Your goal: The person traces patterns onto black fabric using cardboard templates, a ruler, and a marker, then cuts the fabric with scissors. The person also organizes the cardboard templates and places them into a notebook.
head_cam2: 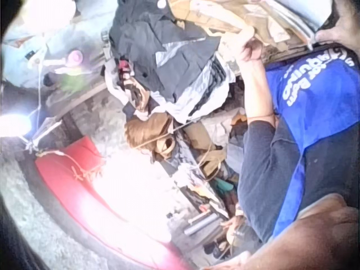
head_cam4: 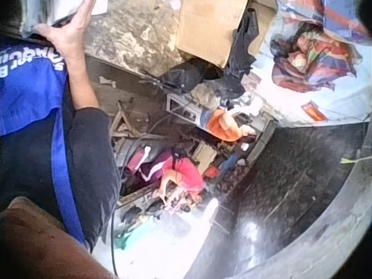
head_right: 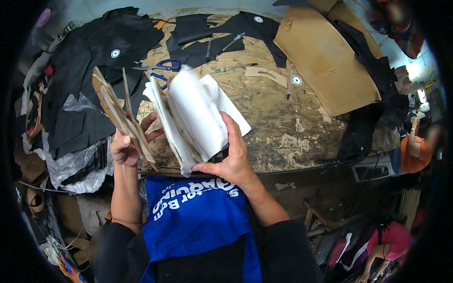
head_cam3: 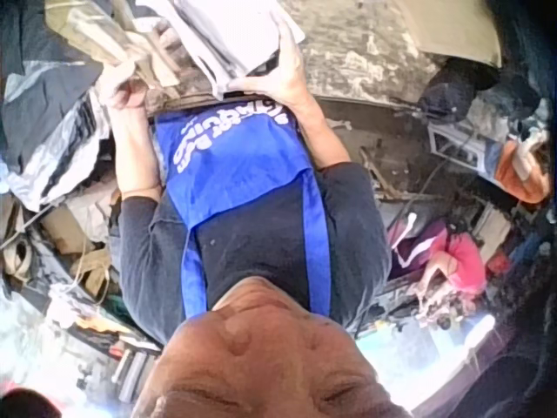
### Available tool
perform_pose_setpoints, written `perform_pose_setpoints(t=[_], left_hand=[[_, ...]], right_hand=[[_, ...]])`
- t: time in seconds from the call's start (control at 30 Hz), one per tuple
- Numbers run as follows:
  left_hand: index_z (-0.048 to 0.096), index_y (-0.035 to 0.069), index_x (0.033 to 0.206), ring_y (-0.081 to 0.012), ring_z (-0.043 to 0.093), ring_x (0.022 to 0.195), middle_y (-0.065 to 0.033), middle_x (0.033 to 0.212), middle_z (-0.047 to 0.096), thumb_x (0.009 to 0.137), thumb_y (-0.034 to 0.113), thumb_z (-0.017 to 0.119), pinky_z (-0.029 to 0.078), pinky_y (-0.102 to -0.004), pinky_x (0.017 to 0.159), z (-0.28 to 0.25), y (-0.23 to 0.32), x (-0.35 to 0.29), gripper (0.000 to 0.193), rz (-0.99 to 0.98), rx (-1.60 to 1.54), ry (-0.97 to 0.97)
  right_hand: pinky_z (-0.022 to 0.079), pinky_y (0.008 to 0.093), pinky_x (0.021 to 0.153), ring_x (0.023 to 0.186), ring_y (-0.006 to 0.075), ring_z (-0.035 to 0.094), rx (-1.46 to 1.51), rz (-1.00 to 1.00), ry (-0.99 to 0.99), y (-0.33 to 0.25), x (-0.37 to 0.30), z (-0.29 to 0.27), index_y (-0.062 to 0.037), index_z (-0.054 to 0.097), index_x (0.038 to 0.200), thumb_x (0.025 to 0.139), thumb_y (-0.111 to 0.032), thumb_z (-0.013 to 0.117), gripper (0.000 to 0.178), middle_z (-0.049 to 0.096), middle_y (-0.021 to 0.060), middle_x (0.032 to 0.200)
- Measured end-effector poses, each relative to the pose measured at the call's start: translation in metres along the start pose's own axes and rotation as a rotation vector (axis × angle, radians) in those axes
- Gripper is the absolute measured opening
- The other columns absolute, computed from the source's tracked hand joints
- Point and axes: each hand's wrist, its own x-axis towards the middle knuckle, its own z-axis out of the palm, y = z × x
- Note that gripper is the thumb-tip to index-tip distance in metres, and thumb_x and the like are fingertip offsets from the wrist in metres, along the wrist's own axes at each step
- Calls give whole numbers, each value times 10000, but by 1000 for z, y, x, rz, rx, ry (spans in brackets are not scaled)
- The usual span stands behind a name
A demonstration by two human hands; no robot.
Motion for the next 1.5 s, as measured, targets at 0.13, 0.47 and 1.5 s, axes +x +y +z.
perform_pose_setpoints(t=[0.13, 0.47, 1.5], left_hand=[[413, 33, 1328, -386, 476, 1218, -191, 1165, 562, 686, 122, 686, 395, -684, 942, 7, -7, 8, 703, -13, 130, 138], [453, 66, 1291, -359, 473, 1233, -143, 1161, 588, 730, 59, 630, 352, -729, 944, -27, -13, -25, 588, 36, -82, 146], [485, -36, 1197, -214, 601, 1006, -122, 1142, 588, 735, -68, 692, 467, -335, 911, -59, -24, -66, 507, 220, 590, 697]], right_hand=[[290, 476, 1082, 1327, 386, 319, -375, -98, 145, -3, 1, -10, 7, 263, 1415, 470, -473, 898, 1235, 316, 246, 1420], [235, 605, 1030, 1332, 416, 293, -474, -139, 70, -24, 0, -1, -68, 512, 1273, 553, -564, 804, 922, 360, 224, 1396], [389, 476, 983, 1199, 371, 485, -611, -218, -147, -18, 5, 32, -5, 649, 977, 638, -237, 807, 440, 547, 204, 1208]])
